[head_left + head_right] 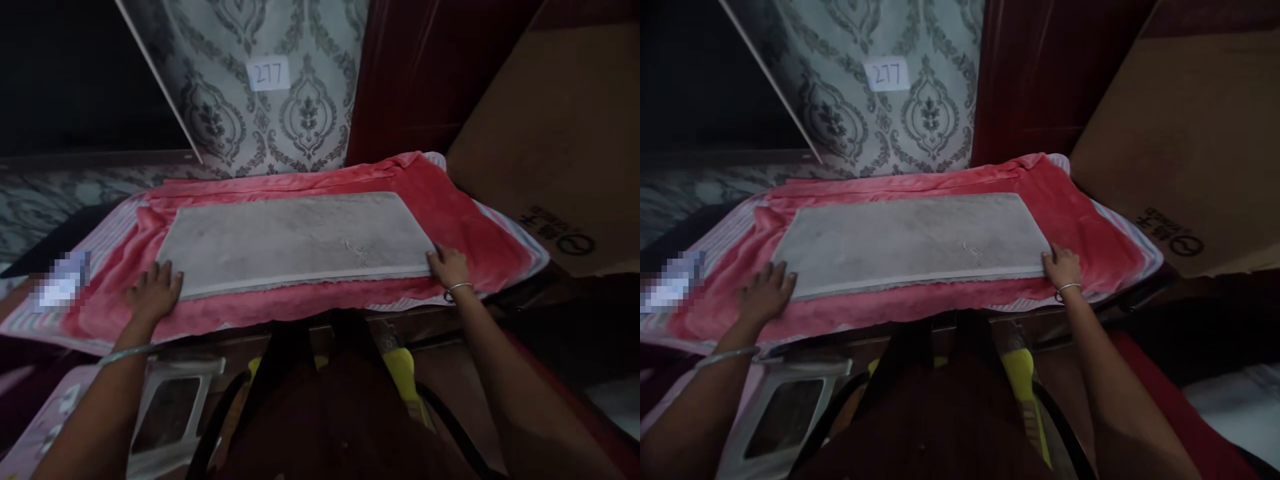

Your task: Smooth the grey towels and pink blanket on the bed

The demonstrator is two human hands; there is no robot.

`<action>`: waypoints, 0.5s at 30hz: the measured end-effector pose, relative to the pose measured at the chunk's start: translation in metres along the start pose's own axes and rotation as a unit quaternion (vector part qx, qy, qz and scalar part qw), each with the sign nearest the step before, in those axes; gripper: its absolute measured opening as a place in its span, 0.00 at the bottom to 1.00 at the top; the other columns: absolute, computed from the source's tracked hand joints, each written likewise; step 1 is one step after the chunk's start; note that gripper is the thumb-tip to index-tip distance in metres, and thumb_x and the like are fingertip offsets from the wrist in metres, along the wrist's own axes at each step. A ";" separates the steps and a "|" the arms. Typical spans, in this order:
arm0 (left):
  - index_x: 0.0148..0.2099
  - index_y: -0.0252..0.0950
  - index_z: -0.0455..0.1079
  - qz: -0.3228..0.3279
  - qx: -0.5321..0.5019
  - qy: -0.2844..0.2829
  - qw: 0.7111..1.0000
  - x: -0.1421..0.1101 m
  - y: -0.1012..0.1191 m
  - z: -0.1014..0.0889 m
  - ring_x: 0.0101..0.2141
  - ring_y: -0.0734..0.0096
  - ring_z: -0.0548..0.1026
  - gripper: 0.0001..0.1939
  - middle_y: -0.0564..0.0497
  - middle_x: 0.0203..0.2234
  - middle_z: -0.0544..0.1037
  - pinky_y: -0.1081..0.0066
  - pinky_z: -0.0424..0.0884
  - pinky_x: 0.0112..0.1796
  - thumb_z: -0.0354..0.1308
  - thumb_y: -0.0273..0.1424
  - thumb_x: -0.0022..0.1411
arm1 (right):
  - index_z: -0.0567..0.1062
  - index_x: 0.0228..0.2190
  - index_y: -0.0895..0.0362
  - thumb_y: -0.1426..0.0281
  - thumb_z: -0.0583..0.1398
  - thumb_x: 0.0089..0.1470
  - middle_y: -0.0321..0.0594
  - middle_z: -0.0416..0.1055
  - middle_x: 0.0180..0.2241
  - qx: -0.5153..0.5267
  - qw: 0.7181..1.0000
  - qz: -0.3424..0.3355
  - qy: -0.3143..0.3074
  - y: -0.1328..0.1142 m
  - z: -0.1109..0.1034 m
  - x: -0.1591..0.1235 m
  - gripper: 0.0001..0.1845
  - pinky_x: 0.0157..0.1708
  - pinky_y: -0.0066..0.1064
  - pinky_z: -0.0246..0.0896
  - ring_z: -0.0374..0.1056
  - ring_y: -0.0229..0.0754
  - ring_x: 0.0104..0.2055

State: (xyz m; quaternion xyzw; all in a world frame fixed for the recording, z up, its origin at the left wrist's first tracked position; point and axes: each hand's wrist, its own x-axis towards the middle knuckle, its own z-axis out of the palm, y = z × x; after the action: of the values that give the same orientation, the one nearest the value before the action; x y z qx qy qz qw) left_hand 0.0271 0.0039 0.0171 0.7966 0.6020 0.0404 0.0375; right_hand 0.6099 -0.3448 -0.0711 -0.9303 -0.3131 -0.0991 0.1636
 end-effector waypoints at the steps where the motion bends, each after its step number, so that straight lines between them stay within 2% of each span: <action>1: 0.73 0.22 0.48 0.006 -0.010 0.004 1.000 -0.002 0.001 -0.001 0.68 0.33 0.51 0.41 0.26 0.71 0.47 0.34 0.50 0.62 0.27 0.49 0.73 | 0.75 0.56 0.67 0.61 0.49 0.61 0.60 0.76 0.49 0.006 1.000 0.010 -0.004 0.003 -0.002 0.003 0.31 0.51 0.47 0.66 0.72 0.60 0.52; 7: 0.73 0.22 0.49 0.004 -0.038 0.007 0.999 -0.009 0.004 -0.004 0.68 0.33 0.49 0.38 0.26 0.71 0.46 0.33 0.47 0.63 0.31 0.47 0.75 | 0.83 0.39 0.64 0.60 0.56 0.56 0.57 0.79 0.36 0.014 0.998 0.057 0.015 0.003 -0.015 0.009 0.22 0.37 0.39 0.68 0.75 0.55 0.40; 12: 0.73 0.23 0.48 0.006 -0.027 0.008 1.000 -0.007 0.005 -0.003 0.68 0.33 0.51 0.39 0.27 0.71 0.48 0.33 0.49 0.62 0.29 0.48 0.74 | 0.78 0.26 0.57 0.59 0.61 0.51 0.46 0.74 0.24 0.065 0.991 0.112 0.013 0.005 -0.023 0.014 0.14 0.29 0.34 0.62 0.71 0.48 0.29; 15: 0.73 0.21 0.48 0.019 0.014 0.008 1.000 -0.003 0.003 -0.001 0.66 0.28 0.53 0.42 0.24 0.70 0.49 0.30 0.54 0.59 0.24 0.48 0.72 | 0.74 0.23 0.56 0.58 0.62 0.51 0.40 0.70 0.21 0.171 0.975 0.139 -0.017 0.011 -0.029 0.018 0.15 0.26 0.31 0.60 0.67 0.43 0.25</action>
State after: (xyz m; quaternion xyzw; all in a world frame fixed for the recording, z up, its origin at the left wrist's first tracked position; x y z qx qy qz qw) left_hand 0.0293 0.0006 0.0181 0.8081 0.5874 0.0388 0.0208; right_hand 0.6285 -0.3541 -0.0418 -0.9245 -0.1953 -0.0047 0.3272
